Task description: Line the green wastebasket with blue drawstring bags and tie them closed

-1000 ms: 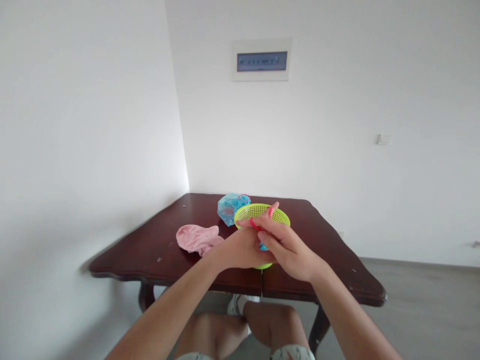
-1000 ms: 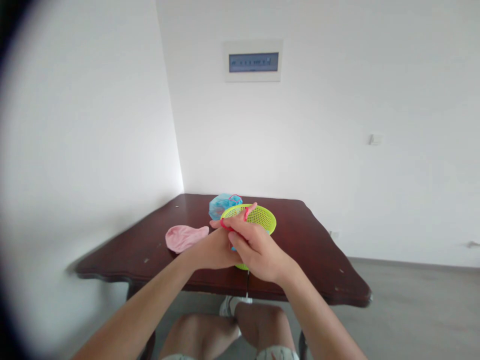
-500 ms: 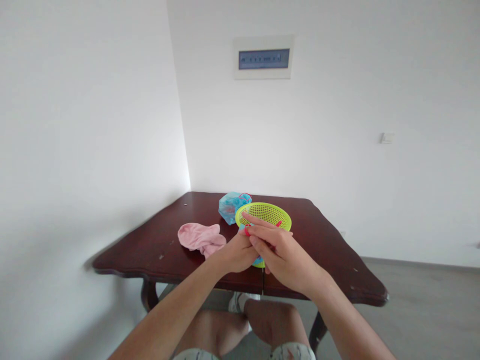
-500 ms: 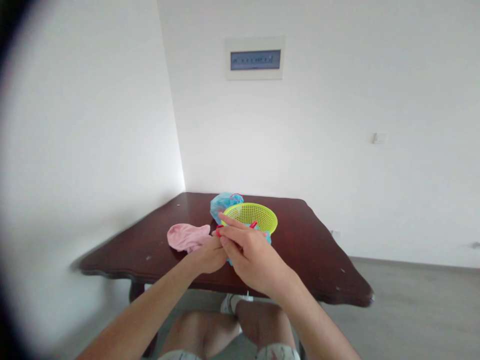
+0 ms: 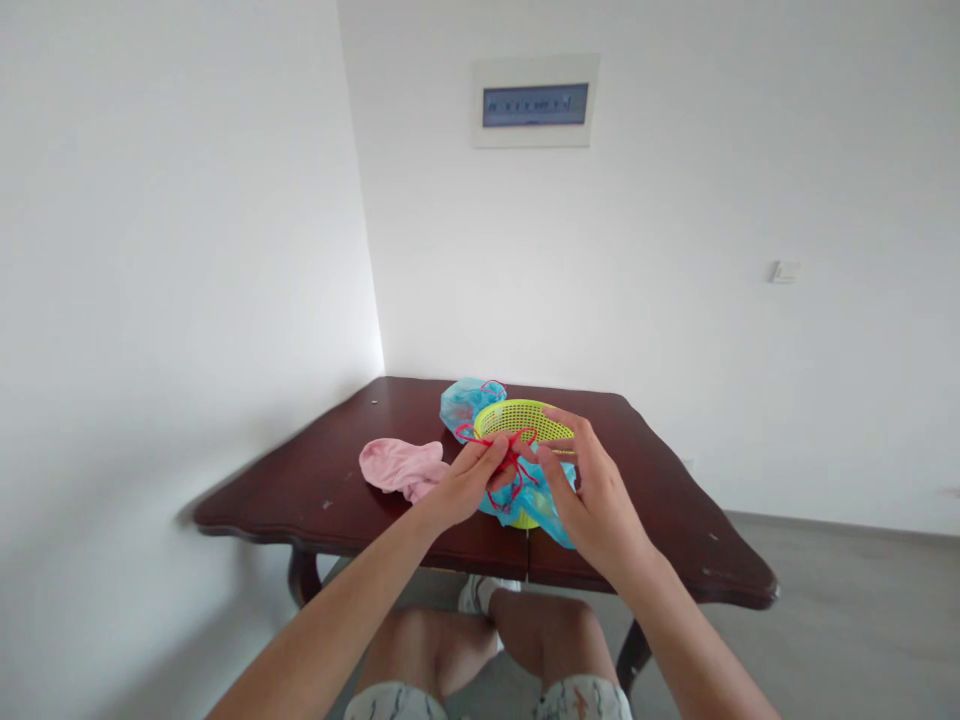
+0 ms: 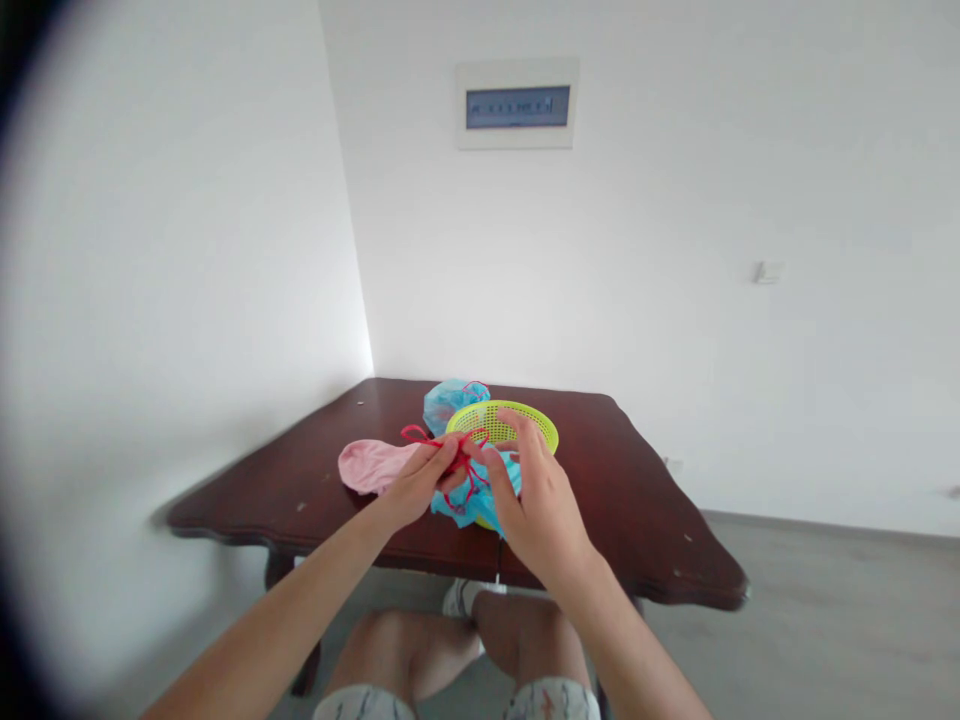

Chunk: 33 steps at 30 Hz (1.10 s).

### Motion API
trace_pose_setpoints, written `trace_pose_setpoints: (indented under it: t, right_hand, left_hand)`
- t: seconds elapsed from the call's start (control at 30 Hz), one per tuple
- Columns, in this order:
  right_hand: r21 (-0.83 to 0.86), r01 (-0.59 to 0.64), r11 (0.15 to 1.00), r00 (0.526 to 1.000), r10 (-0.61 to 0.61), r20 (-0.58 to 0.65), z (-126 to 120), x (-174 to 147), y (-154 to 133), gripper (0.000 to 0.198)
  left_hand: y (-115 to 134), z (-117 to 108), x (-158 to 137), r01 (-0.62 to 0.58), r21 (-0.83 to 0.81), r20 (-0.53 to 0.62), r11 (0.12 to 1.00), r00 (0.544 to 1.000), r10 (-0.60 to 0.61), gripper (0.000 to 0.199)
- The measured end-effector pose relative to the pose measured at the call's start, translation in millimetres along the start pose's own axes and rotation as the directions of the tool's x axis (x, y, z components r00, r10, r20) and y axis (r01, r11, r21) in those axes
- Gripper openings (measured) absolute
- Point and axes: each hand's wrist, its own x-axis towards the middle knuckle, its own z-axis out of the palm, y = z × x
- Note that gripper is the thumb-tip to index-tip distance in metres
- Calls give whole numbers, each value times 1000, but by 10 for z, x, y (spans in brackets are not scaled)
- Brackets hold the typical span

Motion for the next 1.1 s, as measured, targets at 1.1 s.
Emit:
trace_pose_setpoints:
  t: [1.1]
  right_hand:
    - [-18,109,994,991,-110,-79,59,-441,74,14]
  left_hand:
    - [404,135,-116,115,-213,111,970,989,-93,48]
